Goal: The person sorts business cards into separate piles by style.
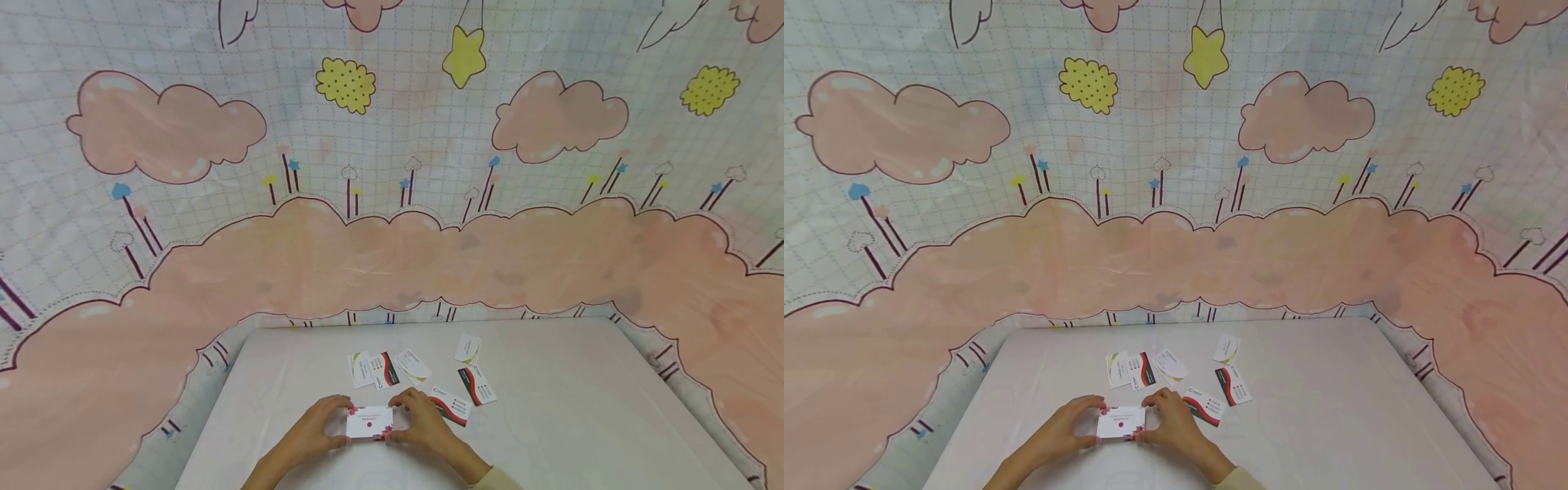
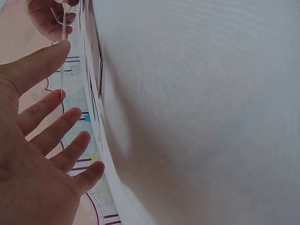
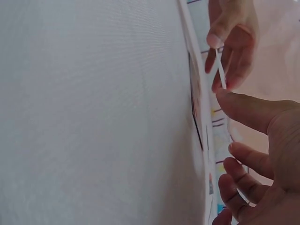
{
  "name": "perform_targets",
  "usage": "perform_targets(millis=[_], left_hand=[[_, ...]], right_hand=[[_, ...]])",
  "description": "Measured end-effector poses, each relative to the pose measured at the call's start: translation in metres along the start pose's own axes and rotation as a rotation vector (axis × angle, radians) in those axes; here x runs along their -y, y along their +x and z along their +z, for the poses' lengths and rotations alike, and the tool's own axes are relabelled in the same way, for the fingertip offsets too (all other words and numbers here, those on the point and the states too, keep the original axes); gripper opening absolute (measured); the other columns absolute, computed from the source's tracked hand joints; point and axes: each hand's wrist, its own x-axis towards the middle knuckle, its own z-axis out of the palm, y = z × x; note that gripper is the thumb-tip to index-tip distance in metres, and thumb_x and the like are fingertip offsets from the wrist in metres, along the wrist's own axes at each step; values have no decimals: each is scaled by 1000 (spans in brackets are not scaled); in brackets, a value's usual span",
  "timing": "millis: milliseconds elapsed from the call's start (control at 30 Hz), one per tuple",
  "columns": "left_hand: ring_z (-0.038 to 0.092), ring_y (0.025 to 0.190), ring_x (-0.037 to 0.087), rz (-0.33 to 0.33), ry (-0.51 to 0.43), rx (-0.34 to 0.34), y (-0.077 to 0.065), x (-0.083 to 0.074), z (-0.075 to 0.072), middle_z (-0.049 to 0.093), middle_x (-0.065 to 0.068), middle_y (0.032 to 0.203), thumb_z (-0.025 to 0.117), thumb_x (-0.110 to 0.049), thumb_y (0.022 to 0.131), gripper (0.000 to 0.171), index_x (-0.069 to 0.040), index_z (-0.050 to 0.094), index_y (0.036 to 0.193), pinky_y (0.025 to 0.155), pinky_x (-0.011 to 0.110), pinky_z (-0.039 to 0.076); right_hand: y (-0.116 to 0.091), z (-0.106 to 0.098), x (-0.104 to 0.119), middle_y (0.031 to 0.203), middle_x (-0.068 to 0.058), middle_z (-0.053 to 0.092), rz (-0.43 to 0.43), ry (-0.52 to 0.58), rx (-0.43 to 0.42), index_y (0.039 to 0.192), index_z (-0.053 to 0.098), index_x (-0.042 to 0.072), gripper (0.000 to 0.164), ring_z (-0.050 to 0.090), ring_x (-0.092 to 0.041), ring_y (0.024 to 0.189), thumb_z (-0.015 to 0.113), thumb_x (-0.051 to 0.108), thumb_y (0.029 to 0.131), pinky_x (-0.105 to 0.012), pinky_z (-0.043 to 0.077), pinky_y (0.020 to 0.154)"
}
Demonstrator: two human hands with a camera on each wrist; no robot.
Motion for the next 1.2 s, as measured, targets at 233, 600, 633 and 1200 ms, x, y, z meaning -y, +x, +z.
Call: perform_targets(millis=[233, 600, 633, 1200], left_hand=[[49, 130, 43, 4, -8, 3, -1, 3, 1, 59, 13, 133, 85, -21, 72, 50, -14, 62, 116, 107, 61, 37], [48, 130, 45, -20, -29, 20, -4, 4, 1, 59, 15, 133, 85, -22, 71, 52, -12, 62, 117, 107, 62, 36], [48, 130, 45, -22, -32, 21, -4, 5, 1, 59, 15, 133, 85, -22, 72, 52, -13, 62, 117, 107, 62, 36], [44, 131, 43, -46, -16, 21, -2, 11, 9, 56, 15, 134, 84, -22, 73, 52, -9, 64, 119, 107, 66, 32]], right_hand=[[0, 5, 2, 103, 7, 59, 27, -7, 12, 107, 68, 18, 50, 47, -5, 88, 90, 33, 65, -25, 42, 76], [1, 8, 4, 102, 7, 59, 68, -30, 34, 106, 69, 19, 49, 49, -8, 89, 90, 35, 65, -29, 43, 78], [1, 8, 5, 102, 7, 59, 68, -32, 35, 106, 69, 18, 49, 49, -8, 89, 90, 35, 65, -29, 43, 78], [-1, 8, 7, 103, 5, 58, 51, -81, 29, 107, 70, 18, 49, 50, -11, 90, 89, 36, 66, -30, 44, 79]])
